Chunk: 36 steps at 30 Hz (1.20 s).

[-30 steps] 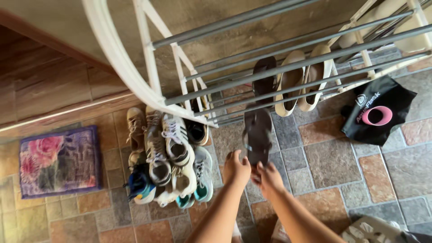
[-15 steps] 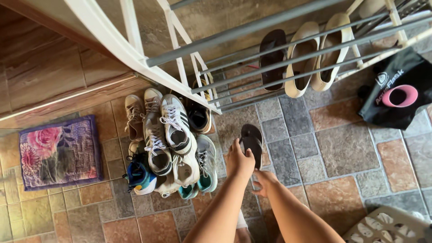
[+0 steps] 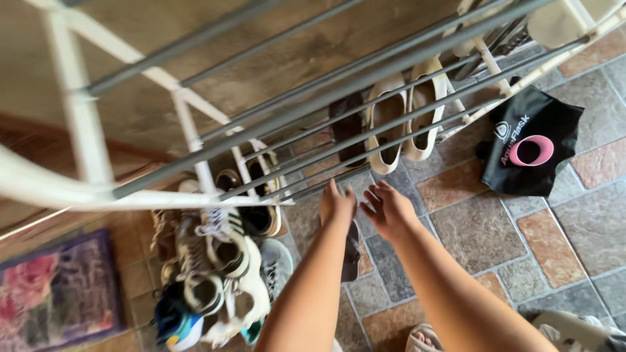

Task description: The person removes several pairs of shoes from a metal shoe rack and places them on the tiled floor. They then wipe the metal bars of the rack with a dark cloth. The shoes are handled one at a time and placed in a row on the floor.

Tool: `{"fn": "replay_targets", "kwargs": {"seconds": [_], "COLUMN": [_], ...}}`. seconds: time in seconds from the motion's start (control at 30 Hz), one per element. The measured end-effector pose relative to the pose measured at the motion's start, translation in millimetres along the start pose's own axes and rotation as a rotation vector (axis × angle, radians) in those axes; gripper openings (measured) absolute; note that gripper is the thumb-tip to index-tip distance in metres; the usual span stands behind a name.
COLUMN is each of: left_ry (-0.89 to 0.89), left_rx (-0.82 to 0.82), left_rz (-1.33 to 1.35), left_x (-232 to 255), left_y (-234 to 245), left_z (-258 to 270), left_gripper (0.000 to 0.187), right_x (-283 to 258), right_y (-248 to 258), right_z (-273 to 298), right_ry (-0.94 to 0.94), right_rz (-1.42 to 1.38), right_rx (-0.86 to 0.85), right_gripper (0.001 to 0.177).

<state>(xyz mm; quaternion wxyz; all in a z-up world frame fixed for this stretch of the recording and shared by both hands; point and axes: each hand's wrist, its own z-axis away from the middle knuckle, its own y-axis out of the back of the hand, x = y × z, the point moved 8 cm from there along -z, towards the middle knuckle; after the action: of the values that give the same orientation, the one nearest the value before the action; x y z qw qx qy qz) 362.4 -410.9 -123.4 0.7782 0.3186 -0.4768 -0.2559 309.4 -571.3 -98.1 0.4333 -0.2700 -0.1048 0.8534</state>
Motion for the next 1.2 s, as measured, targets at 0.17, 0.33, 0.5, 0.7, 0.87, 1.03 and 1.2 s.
{"fn": "replay_targets", "kwargs": {"seconds": [0.17,0.33,0.5,0.7,0.87,1.03,1.2], "left_ry": [0.064,0.353,0.307,0.537,0.772,1.063,0.237], "left_rx": [0.144,-0.018,0.124,0.002,-0.027,-0.026,0.097], "left_rz": [0.140,0.733,0.787,1.106,0.808,0.755,0.019], "left_x": [-7.3,-5.2,-15.2,-155.8,-266.9,-285.3,-129.6], "left_y": [-46.3,-71.2,-28.5,-22.9,-9.1,3.6,54.7], "left_z": [-97.5,-89.2,2.5,171.5,203.4,204.5,142.9], "left_gripper": [0.062,0.046,0.045,0.021,0.025,0.057,0.050], "right_x": [-29.0,-32.7,-7.4,60.0,102.1,108.2,77.2], "right_y": [-21.1,-16.6,-10.7,26.1,38.8,53.3,55.9], "right_z": [6.5,14.4,45.4,79.9,84.3,90.8,97.1], "right_ry": [-0.004,-0.020,-0.078,-0.204,-0.288,-0.270,-0.239], "right_rz": [0.106,0.176,0.220,0.352,0.442,0.434,0.424], "right_rx": [-0.027,-0.032,-0.014,0.079,0.102,0.053,0.065], "right_gripper": [0.053,0.051,0.051,0.052,0.053,0.056,0.059]}}
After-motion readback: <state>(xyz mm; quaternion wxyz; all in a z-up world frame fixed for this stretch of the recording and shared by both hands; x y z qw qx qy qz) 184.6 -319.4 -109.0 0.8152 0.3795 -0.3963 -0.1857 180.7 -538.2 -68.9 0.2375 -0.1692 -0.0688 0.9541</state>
